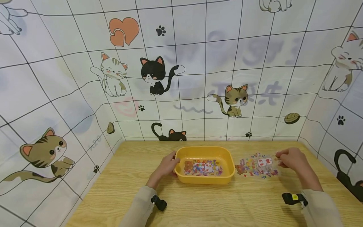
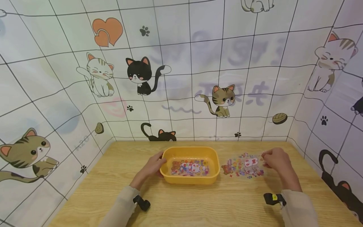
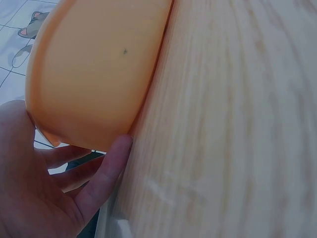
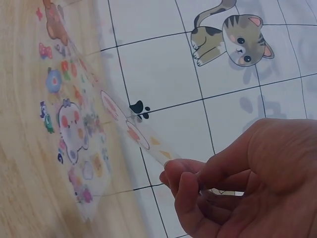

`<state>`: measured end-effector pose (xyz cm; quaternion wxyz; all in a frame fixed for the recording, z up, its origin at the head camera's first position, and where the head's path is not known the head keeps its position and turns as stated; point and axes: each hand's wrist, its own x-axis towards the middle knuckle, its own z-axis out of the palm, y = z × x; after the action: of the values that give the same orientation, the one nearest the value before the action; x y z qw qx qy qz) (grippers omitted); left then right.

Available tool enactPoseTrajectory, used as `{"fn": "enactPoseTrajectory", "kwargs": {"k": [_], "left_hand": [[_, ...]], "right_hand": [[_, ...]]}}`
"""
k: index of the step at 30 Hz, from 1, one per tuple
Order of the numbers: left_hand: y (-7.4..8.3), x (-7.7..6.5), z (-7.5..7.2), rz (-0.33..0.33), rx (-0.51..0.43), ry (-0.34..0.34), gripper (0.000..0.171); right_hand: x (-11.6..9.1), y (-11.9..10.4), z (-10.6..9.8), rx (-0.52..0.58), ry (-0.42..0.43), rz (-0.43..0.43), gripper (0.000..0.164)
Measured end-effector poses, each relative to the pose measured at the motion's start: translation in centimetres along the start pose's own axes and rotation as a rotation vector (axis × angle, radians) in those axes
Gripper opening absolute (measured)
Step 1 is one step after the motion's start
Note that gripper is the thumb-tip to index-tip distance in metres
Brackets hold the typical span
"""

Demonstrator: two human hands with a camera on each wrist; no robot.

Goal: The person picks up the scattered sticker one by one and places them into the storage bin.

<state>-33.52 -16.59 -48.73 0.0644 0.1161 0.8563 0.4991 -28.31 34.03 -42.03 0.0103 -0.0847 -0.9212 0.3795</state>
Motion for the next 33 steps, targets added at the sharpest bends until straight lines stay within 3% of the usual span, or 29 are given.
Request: {"fn": "enactPoseTrajectory", "kwargs": {"k": [13,25,33], "left_hand": [[0.0,0.2,0.0,-0.002,-0.011,-0.006,0.041],[-0.3,0.2,0.0,0.003,0.000,-0.008,0.038],[-0.2,0.1,0.0,-0.001,-0.001,-0.006,0.040]], "right_hand": [[-1.2,-1.4,-0.9,-0.004,0.128,-0.115,0.039],[-1.7,-2.1,-1.1,-0.051,0.186,-0.083,0.039],[-2.3,-3.0,-1.2,-0.030,0.211,-0.132,0.041]]}}
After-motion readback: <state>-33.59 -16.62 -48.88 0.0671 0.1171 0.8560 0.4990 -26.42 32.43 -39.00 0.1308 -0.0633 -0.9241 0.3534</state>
